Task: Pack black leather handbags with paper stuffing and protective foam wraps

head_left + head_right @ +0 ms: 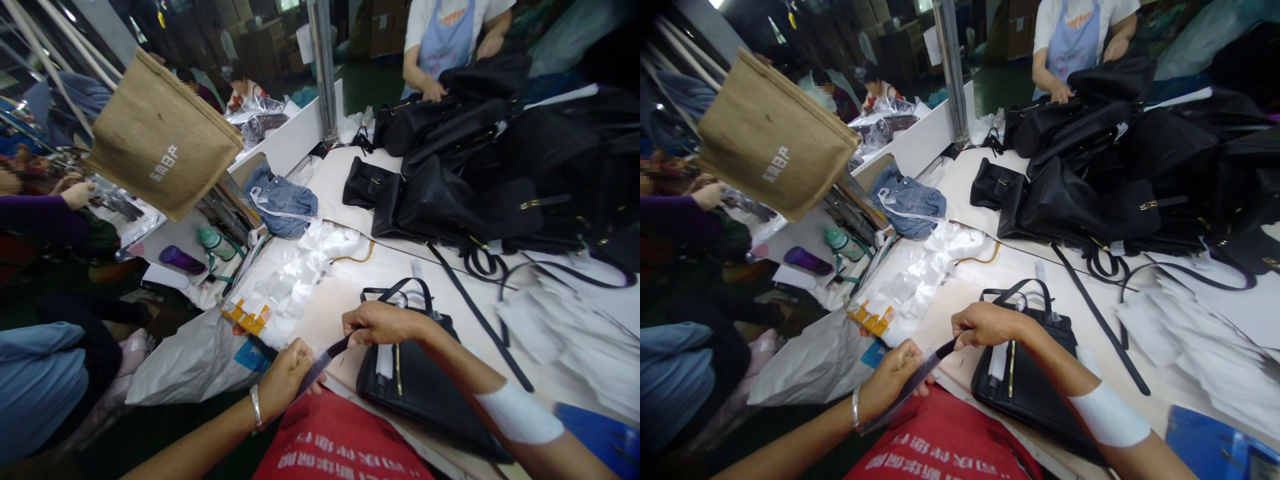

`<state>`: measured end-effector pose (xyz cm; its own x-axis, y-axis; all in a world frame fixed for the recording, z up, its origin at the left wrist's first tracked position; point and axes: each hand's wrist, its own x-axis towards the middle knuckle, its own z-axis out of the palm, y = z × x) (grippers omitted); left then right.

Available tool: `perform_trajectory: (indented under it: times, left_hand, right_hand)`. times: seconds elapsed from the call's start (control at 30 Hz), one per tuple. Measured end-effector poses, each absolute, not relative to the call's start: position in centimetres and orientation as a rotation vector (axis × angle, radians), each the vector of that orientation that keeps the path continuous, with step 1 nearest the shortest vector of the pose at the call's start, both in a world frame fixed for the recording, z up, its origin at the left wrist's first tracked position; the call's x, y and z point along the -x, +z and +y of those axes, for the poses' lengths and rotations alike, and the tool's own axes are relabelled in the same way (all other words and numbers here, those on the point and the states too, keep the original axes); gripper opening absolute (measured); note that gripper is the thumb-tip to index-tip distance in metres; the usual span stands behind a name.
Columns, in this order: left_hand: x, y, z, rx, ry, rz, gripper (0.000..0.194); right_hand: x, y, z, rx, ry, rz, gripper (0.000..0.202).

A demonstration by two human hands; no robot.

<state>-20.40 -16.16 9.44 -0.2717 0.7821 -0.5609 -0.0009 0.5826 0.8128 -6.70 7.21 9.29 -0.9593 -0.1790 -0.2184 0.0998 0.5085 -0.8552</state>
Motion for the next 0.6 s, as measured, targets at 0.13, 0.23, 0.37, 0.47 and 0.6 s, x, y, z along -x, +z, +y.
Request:
perform_trajectory:
  times: [0.13,0.23,0.37,0.47,0.6]
  left_hand:
    - [19.8,11.0,-15.5,-0.776,0.848,1.787,0.024]
    - [19.3,12.8,-14.5,-0.912,0.824,1.845,0.021]
    - [18.4,14.0,-13.1,-1.014,0.816,1.866,0.02]
    - [18.1,13.2,-12.4,-0.943,0.849,1.803,0.02]
    - [18.7,11.1,-12.1,-0.792,0.857,1.739,0.024]
  right_hand:
    - [6.0,10.2,7.3,0.11,-1.475,2.465,0.024]
    - [5.6,11.4,6.9,0.139,-1.502,2.503,0.023]
    - [5.9,12.6,5.2,0.172,-1.459,2.613,0.027]
    - [6.0,12.2,4.8,0.124,-1.334,2.761,0.038]
    - [5.3,10.0,7.0,0.078,-1.289,2.768,0.039]
